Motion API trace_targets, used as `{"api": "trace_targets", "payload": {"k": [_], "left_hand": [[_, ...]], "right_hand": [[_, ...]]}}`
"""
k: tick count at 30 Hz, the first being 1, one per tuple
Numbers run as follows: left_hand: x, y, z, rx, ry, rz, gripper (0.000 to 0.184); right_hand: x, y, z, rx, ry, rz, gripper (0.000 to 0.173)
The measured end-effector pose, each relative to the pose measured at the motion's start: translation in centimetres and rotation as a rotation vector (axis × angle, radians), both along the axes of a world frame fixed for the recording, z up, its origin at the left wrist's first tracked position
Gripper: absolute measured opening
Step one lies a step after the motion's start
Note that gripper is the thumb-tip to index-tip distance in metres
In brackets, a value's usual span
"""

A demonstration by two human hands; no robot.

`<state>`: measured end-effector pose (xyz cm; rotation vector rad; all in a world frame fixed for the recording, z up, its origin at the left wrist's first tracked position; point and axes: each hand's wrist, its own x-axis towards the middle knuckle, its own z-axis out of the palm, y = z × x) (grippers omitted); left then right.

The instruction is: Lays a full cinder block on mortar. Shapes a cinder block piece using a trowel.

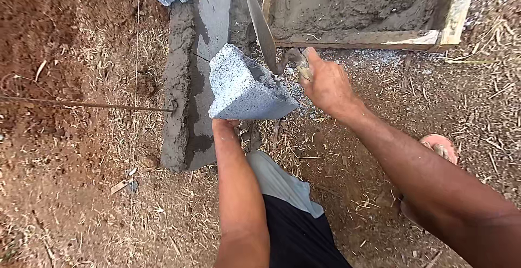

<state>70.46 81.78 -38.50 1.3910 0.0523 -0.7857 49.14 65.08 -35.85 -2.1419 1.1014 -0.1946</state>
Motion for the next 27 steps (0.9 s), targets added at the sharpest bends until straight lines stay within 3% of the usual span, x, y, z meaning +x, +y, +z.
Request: {"api": "trace_targets", "payload": {"k": [4,7,11,17,20,23,27], "left_hand": [[-0.1,-0.2,0.2,0.003,-0.023,0.01,0.042],[-0.3,-0.2,0.2,0.002,-0.014,0.02,0.043],[-0.5,-0.5,0.5,0.029,-0.022,0.028,0.039],[-0.3,-0.3,0.5,-0.03,0.008,-0.008,0.046],[-0.5,-0.2,0.5,-0.021,0.003,-0.019,0.044],[-0.5,-0.4,0.7,-0.005,-0.012,0.005,0.04],[-0.5,-0.3,0.5,-0.008,-0.024,0.009,0.042]], "right_hand": [[-0.6,-0.6,-1.7,0.1,0.079,0.058,0.046],[-0.9,-1.3,-0.1,0.048,0.061,0.036,0.035],[-0.4,-0.8,1.9,-0.038,-0.043,-0.016,0.04],[-0.6,-0.4,-1.6,0.101,0.112,0.081,0.045],[-0.8,-0.6,0.3,0.011,0.062,0.064,0.035],[-0.5,-0.5,2.2,-0.063,-0.036,-0.015,0.037],[-0.2,-0.2,-0.1,0.012,0.063,0.079,0.041]]}}
